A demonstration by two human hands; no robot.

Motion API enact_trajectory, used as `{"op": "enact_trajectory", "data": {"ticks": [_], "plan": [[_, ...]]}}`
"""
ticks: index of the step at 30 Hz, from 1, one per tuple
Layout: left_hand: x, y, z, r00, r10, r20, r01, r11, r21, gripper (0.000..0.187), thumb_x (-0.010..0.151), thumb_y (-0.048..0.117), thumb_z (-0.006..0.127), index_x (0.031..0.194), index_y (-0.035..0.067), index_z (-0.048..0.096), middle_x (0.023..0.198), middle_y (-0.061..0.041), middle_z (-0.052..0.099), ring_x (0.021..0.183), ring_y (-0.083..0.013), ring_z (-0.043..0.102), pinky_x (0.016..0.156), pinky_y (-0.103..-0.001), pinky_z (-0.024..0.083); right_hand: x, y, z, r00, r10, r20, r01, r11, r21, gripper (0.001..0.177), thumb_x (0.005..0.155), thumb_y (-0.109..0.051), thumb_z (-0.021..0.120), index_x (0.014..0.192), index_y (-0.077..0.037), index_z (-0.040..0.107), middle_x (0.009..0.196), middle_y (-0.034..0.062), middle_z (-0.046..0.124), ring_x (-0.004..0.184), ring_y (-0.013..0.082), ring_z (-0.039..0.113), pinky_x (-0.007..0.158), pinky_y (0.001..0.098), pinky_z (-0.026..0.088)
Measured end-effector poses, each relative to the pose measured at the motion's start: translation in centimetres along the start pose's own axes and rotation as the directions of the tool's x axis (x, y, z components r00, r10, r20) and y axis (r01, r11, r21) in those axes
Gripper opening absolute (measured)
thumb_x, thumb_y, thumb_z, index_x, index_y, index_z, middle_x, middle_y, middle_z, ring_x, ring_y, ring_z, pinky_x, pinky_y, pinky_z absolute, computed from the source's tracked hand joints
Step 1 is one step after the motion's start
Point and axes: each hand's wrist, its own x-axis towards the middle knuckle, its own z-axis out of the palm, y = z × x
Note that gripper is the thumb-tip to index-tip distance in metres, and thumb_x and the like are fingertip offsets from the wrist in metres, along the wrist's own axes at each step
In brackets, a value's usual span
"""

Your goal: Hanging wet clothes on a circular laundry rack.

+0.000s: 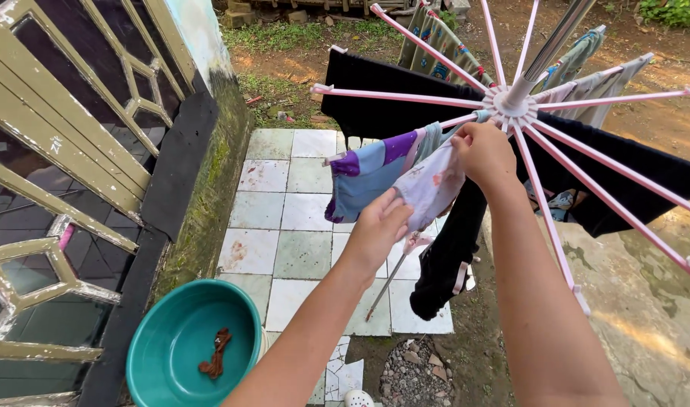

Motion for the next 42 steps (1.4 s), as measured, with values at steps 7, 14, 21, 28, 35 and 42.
{"op": "enact_trajectory", "data": {"ticks": [7, 14, 21, 28, 35, 42], "plan": [[0.0, 4.0, -1.2, 0.980, 0.185, -0.078, -0.141, 0.912, 0.385, 0.043, 0.098, 0.010, 0.056, 0.141, 0.006, 0.053, 0.130, -0.007, 0.070, 0.106, -0.0164, 0.072, 0.089, -0.031, 0.058, -3.5, -1.9, 1.0, 0.943, -0.127, -0.307, 0.105, 0.991, -0.088, 0.017, 0.086, -0.015, 0.078, 0.100, -0.008, 0.071, 0.095, 0.0137, 0.066, 0.090, 0.0337, 0.067, 0.076, 0.0466, 0.053], [2.1, 2.7, -2.4, 0.917, 0.319, 0.238, -0.391, 0.602, 0.696, 0.033, 0.090, 0.004, 0.064, 0.122, 0.012, 0.073, 0.114, -0.003, 0.078, 0.103, -0.0148, 0.072, 0.088, -0.032, 0.055, -12.2, -7.3, 0.9, 0.985, -0.070, 0.158, 0.027, 0.966, 0.259, 0.057, 0.070, -0.032, 0.089, 0.108, -0.001, 0.060, 0.105, 0.0130, 0.064, 0.102, 0.0279, 0.065, 0.090, 0.0394, 0.053], [2.0, -0.9, -4.3, 0.933, 0.317, 0.171, -0.350, 0.682, 0.643, 0.018, 0.089, 0.013, 0.074, 0.107, 0.013, 0.076, 0.102, -0.004, 0.081, 0.097, -0.0188, 0.078, 0.088, -0.032, 0.058, -15.7, -8.6, 3.6, 0.965, -0.253, -0.064, 0.260, 0.953, 0.156, 0.079, 0.062, -0.038, 0.096, 0.113, 0.004, 0.053, 0.106, 0.0191, 0.059, 0.103, 0.0366, 0.059, 0.089, 0.0436, 0.050], [0.1, -0.1, -6.4, 0.853, 0.491, 0.174, -0.452, 0.531, 0.717, 0.010, 0.088, 0.012, 0.076, 0.098, 0.010, 0.075, 0.103, -0.006, 0.077, 0.096, -0.0239, 0.071, 0.082, -0.034, 0.055, -16.6, -10.0, 6.1, 0.953, -0.212, -0.214, 0.261, 0.936, 0.234, 0.064, 0.079, -0.021, 0.088, 0.124, 0.004, 0.051, 0.100, 0.0172, 0.064, 0.094, 0.0329, 0.066, 0.082, 0.0408, 0.053], [-0.6, 1.2, -7.5, 0.919, 0.364, 0.152, -0.363, 0.628, 0.688, 0.012, 0.089, 0.011, 0.072, 0.100, 0.008, 0.073, 0.097, -0.005, 0.076, 0.088, -0.0212, 0.072, 0.079, -0.033, 0.055, -16.3, -11.6, 6.5, 0.965, -0.138, -0.222, 0.208, 0.920, 0.332, 0.056, 0.081, -0.016, 0.087, 0.120, 0.001, 0.050, 0.093, 0.0140, 0.068, 0.085, 0.0265, 0.071, 0.075, 0.0366, 0.057], [-2.7, 3.8, -7.6, 0.934, 0.321, 0.155, -0.321, 0.569, 0.757, 0.011, 0.089, 0.016, 0.075, 0.098, 0.008, 0.074, 0.092, -0.004, 0.076, 0.090, -0.0232, 0.072, 0.082, -0.035, 0.054, -15.5, -12.9, 5.5, 0.969, -0.129, -0.210, 0.189, 0.935, 0.301, 0.053, 0.086, -0.015, 0.084, 0.125, 0.002, 0.052, 0.090, 0.0130, 0.070, 0.083, 0.0259, 0.072, 0.074, 0.0369, 0.057]]}}
